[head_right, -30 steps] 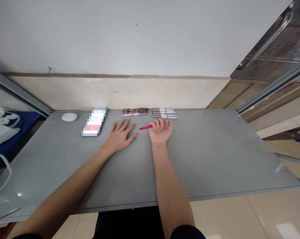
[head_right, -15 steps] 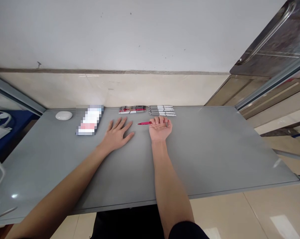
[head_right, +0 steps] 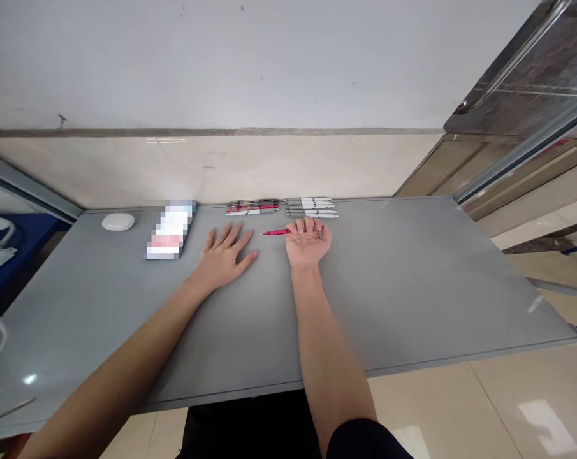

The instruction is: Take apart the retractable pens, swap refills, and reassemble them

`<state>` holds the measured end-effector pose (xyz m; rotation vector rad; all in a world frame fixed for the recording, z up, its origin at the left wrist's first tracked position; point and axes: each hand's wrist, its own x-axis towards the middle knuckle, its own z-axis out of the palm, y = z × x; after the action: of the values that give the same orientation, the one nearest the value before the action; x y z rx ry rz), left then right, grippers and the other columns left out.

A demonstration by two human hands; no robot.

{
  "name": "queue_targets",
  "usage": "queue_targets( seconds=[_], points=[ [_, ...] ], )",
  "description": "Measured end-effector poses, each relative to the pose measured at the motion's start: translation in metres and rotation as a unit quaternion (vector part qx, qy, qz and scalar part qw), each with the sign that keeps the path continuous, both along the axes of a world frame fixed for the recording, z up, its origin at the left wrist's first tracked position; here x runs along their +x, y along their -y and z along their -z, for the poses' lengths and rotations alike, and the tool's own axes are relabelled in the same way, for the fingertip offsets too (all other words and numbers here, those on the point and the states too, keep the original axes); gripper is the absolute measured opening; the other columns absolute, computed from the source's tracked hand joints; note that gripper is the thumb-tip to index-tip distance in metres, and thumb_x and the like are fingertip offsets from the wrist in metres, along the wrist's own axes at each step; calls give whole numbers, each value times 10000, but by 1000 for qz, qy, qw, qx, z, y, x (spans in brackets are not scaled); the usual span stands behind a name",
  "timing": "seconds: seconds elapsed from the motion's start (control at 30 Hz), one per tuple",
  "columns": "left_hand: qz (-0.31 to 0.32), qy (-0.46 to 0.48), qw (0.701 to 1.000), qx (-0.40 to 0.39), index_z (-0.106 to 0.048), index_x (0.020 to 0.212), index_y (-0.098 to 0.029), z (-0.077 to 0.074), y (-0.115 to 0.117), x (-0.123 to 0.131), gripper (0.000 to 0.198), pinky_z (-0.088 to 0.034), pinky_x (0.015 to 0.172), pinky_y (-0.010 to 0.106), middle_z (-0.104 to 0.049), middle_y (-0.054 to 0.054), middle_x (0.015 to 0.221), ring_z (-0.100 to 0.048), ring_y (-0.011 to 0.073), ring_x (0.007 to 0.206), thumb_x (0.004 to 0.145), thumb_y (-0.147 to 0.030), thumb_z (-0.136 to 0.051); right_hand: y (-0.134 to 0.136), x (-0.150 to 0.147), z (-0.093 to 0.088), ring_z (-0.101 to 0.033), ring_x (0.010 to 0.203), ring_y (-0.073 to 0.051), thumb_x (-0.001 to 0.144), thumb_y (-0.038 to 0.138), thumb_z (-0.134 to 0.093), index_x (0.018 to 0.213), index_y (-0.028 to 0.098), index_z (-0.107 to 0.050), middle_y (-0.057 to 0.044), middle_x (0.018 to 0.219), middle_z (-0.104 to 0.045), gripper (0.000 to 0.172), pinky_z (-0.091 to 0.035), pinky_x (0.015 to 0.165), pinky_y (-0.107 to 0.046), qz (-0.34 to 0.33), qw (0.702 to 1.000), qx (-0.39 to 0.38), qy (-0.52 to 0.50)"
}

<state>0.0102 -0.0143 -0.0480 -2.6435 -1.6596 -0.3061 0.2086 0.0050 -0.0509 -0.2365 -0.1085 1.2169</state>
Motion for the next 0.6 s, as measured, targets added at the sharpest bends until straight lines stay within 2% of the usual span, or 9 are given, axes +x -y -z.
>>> queue_targets(
  seconds=[0.27, 0.4, 0.6],
  points=[
    [1, -8, 1000, -1, -375, 1449, -250, -2, 0, 0, 616, -118, 1146, 573, -286, 90, 1544, -223, 321, 1426, 929, -570, -294, 0, 0, 0, -319, 514, -118, 783, 251, -396, 636, 223, -305, 54, 594, -273, 175, -359, 520, -274, -9, 1000, 24, -1],
    [-1, -3, 1000, -1, -369, 1450, -267, 0, 0, 1, 614, -113, 1148, 572, -282, 72, 1548, -217, 317, 1429, 925, -578, -297, 0, 0, -1, -316, 515, -121, 829, 316, -358, 638, 229, -327, 52, 608, -270, 212, -359, 512, -281, 8, 999, -10, 32],
    [1, 5, 1000, -2, -371, 1449, -264, 2, 0, 0, 616, -101, 1152, 565, -279, 68, 1549, -212, 314, 1431, 924, -579, -300, 0, 0, -1, -317, 511, -117, 860, 347, -345, 631, 228, -344, 51, 600, -279, 259, -360, 503, -271, 3, 1000, 7, 15]
  ],
)
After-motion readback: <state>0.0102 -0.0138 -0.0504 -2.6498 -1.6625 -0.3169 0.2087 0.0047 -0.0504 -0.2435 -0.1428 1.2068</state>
